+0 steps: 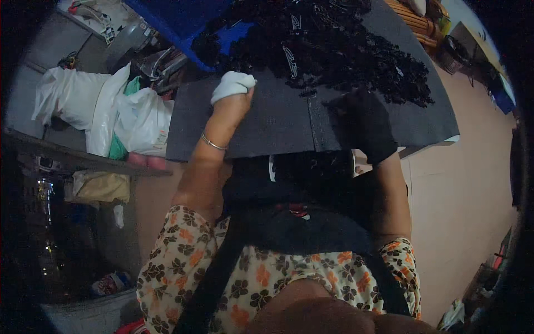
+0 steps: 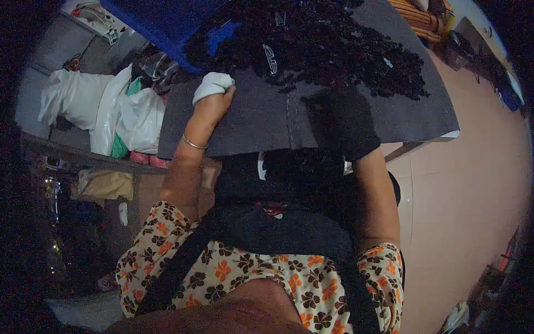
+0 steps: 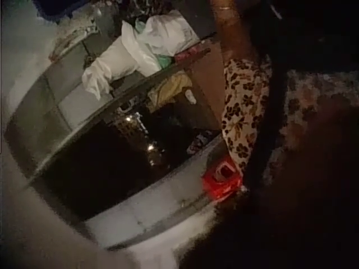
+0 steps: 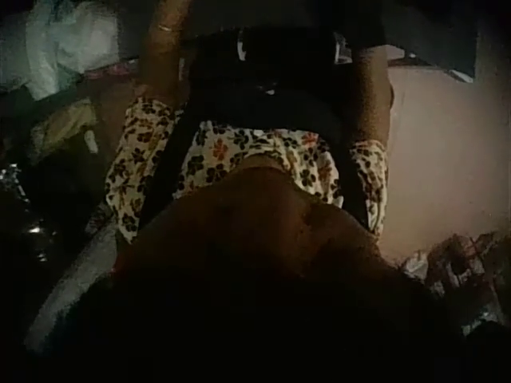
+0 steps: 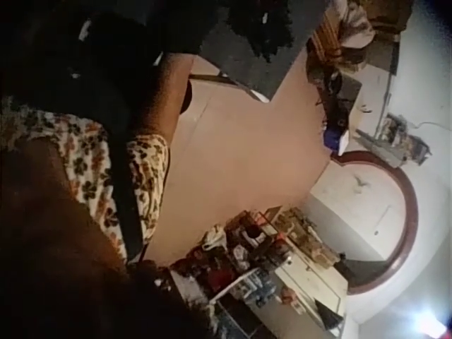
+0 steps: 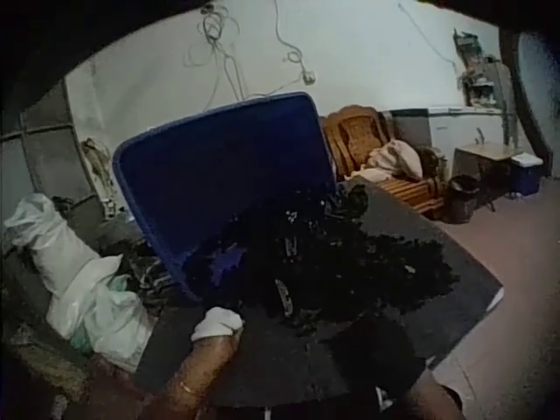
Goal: Assembling small black plastic or mechanical components at a factory workstation.
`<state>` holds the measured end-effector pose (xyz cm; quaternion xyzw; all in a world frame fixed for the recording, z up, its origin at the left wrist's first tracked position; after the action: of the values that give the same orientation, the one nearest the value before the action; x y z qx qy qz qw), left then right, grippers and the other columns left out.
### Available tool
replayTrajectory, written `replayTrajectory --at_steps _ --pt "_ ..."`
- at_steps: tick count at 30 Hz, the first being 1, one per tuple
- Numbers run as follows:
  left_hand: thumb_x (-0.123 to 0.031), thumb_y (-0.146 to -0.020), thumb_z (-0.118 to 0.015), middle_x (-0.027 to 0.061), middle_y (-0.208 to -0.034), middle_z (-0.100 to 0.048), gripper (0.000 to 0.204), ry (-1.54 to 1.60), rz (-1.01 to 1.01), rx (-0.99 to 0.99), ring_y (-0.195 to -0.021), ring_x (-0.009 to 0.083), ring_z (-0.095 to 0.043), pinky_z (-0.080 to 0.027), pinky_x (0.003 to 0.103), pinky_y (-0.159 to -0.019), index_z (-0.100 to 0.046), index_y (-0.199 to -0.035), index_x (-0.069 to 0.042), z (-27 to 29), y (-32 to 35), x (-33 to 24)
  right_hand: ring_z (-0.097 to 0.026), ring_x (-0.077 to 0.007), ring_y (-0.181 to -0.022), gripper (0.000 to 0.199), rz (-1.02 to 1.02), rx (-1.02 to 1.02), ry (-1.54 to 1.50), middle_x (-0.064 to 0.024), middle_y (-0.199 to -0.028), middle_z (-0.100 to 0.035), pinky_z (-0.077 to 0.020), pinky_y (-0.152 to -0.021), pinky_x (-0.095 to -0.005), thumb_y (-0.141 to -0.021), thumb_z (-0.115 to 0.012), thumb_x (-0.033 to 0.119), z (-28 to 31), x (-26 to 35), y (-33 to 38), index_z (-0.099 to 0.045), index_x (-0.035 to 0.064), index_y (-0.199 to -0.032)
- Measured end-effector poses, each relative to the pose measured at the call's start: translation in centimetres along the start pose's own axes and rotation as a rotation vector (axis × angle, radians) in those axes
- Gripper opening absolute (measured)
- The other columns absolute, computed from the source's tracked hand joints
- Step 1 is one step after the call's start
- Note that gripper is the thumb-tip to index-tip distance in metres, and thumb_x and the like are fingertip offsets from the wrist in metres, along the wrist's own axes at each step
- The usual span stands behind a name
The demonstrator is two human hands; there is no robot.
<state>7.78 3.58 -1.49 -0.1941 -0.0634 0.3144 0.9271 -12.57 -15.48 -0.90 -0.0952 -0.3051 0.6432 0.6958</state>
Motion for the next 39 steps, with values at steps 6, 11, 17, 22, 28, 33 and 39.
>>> replayTrajectory --at_steps 6,11,17,22,28,33,39 --pt "-0.014 -0.080 -0.060 0.0112 -0.085 -0.061 0.011 0.230 -0.108 -0.284 -0.077 0.0255 -0.061 -0.049 0.033 -0.067 -0.061 -0.085 -0.004 0.7 2.0 0.0 -0.056 -0.0316 -0.086 0.015 -0.058 0.099 0.069 -0.0132 -0.092 -0.059 -0.0460 -0.071 -0.0397 -0.073 -0.059 0.016 -0.6 1.4 -0.7 -0.062 0.0087 -0.087" --pt "-0.007 -0.089 -0.048 0.0102 -0.096 -0.060 0.021 1.463 0.438 0.181 -0.078 0.0197 -0.063 -0.052 0.025 -0.060 -0.056 -0.104 0.004 -0.1 3.7 -2.9 -0.056 -0.0315 -0.085 0.020 -0.044 0.022 0.047 -0.0141 -0.090 -0.059 -0.0458 -0.072 -0.0400 -0.073 -0.059 0.017 -2.1 0.9 0.2 -0.063 0.0080 -0.091" --pt "-0.005 -0.089 -0.045 0.0138 -0.105 -0.057 0.025 1.768 0.494 0.212 -0.082 0.0218 -0.062 -0.053 0.030 -0.065 -0.052 -0.111 0.006 0.7 4.5 -4.9 -0.057 -0.0303 -0.086 0.021 -0.008 0.000 0.084 -0.0147 -0.091 -0.059 -0.0459 -0.075 -0.0378 -0.076 -0.058 0.013 -1.7 1.8 -0.4 -0.062 0.0060 -0.095" --pt "-0.003 -0.089 -0.045 0.0127 -0.104 -0.058 0.027 1.823 0.423 0.214 -0.088 0.0220 -0.061 -0.053 0.030 -0.071 -0.051 -0.113 0.005 0.5 4.5 -5.4 -0.060 -0.0275 -0.085 0.019 -0.082 -0.059 -0.310 -0.0162 -0.093 -0.061 -0.0470 -0.074 -0.0336 -0.081 -0.058 0.014 -0.9 2.3 0.1 -0.062 0.0042 -0.096" --pt "0.004 -0.080 -0.057 0.0114 -0.102 -0.059 0.031 1.473 0.380 0.256 -0.082 0.0168 -0.061 -0.052 0.025 -0.067 -0.052 -0.110 0.004 0.5 4.4 -7.3 -0.058 -0.0142 -0.079 0.018 -0.367 0.072 -0.871 -0.0072 -0.086 -0.062 -0.0462 -0.069 -0.0271 -0.081 -0.060 0.012 -1.5 2.3 0.0 -0.061 0.0024 -0.096" --pt "-0.001 -0.080 -0.057 0.0103 -0.100 -0.060 0.029 1.162 0.196 0.129 -0.069 0.0114 -0.059 -0.050 0.025 -0.062 -0.054 -0.108 -0.001 1.8 4.7 -8.7 -0.054 -0.0097 -0.071 0.016 -0.280 0.242 -1.056 -0.0026 -0.079 -0.058 -0.0449 -0.066 -0.0248 -0.081 -0.059 0.010 -2.6 3.1 0.3 -0.061 0.0020 -0.095" --pt "0.004 -0.078 -0.055 0.0132 -0.108 -0.057 0.030 0.901 0.043 0.076 -0.078 0.0137 -0.059 -0.052 0.024 -0.064 -0.053 -0.109 0.002 3.7 4.9 -9.3 -0.050 -0.0086 -0.061 0.019 -0.331 0.249 -0.962 -0.0003 -0.070 -0.056 -0.0426 -0.059 -0.0228 -0.086 -0.055 0.017 -1.8 3.3 -0.1 -0.060 0.0023 -0.096"
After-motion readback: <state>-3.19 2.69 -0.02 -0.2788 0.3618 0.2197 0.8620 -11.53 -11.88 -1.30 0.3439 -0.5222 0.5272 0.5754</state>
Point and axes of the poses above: each hand's wrist, its own y-axis away from the middle knuckle, its own z-axis out of the back of the hand, x = y × z, the point moved 3 cm from there along -y, towards the middle knuckle
